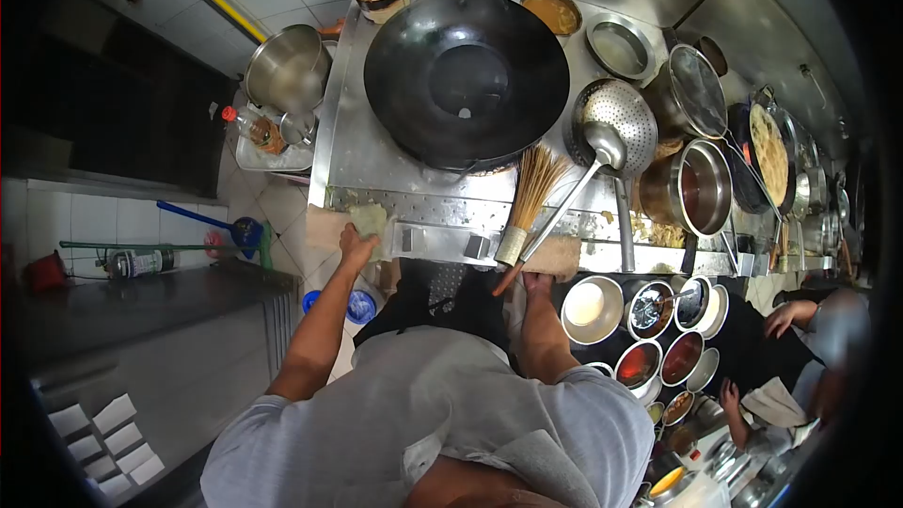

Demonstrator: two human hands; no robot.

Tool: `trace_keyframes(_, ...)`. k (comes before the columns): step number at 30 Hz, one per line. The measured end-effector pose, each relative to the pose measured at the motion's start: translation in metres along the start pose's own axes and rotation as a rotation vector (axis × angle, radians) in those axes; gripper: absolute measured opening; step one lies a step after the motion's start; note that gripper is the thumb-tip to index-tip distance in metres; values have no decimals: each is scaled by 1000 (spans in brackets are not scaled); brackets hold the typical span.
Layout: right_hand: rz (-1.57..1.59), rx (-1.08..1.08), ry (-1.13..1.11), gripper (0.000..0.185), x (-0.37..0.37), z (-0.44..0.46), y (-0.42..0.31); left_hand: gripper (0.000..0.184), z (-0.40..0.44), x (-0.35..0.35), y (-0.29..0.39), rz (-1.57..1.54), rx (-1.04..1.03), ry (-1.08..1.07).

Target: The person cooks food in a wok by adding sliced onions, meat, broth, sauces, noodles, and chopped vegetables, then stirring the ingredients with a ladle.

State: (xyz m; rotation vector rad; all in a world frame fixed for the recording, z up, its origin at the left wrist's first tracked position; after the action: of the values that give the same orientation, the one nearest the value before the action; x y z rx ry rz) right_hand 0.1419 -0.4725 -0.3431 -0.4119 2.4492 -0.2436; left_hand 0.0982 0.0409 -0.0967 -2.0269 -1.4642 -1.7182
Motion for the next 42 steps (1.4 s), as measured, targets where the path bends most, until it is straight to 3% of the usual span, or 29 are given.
trace_keyframes(8, -152, 145, 87, 42, -30, -30, 3, 68, 7, -6, -12, -34, -30, -37)
trace_keyframes(11, 21, 93, -19, 44, -48, -28, 6, 71, 25, -17, -25, -27, -95, -64)
trace_keyframes(13, 46, 79, 84, 45, -34, -31, 6, 73, 18, -15, -34, 22, -125, -89)
trace_keyframes(15, 56, 81, 46, 46, -30, -24, 8, 70, 25, -14, -30, -375, -79, -288)
trace_keyframes(17, -22, 83, -97, 44, -22, -16, 8, 62, 15, -1, -14, -520, -40, -291)
trace_keyframes(22, -130, 159, 0, 40, -27, -29, 3, 54, -16, 57, 49, -885, 14, -452)
trace_keyframes(24, -152, 185, 63, 34, -30, -28, 4, 53, -20, 60, 57, -1077, 215, -637)
trace_keyframes(27, -263, 201, 217, 33, -52, -58, 0, 51, -22, 65, 87, -1064, 184, -714)
trace_keyframes(31, -184, 177, 170, 30, -69, -69, 3, 49, -19, 46, 134, -1050, 83, -684)
trace_keyframes(33, -156, 214, 209, 26, -56, -67, 6, 55, -19, 38, 164, -1176, 162, -769)
trace_keyframes(35, -295, -45, 212, 23, -14, -65, 21, 57, -22, 33, 195, -1209, 227, -777)
trace_keyframes(36, -391, 39, 389, 24, -38, -113, 25, 60, -21, 29, 206, -1258, 292, -758)
trace_keyframes(37, -382, 47, 402, 24, -62, -157, 33, 60, -17, 22, 212, -1250, 296, -776)
trace_keyframes(39, -1272, 903, 341, 25, -129, -231, 15, 63, -7, 8, 224, -1157, 252, -809)
trace_keyframes(40, -1270, 910, 335, 25, -151, -252, 9, 56, -7, 6, 234, -1173, 312, -757)
trace_keyframes(42, -1765, 1377, 26, 41, -210, -286, 15, 52, -6, -1, 253, -1188, 371, -693)
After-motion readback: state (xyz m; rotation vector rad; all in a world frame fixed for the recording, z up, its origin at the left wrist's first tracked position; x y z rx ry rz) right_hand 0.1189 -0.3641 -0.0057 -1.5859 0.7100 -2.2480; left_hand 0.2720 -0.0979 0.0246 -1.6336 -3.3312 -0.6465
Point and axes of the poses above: each hand's wrist, its own z-axis towards the middle knuckle, its own x-axis out of the back of the hand, y = z × x, the point moved 4 cm from there along z, towards the middle knuckle
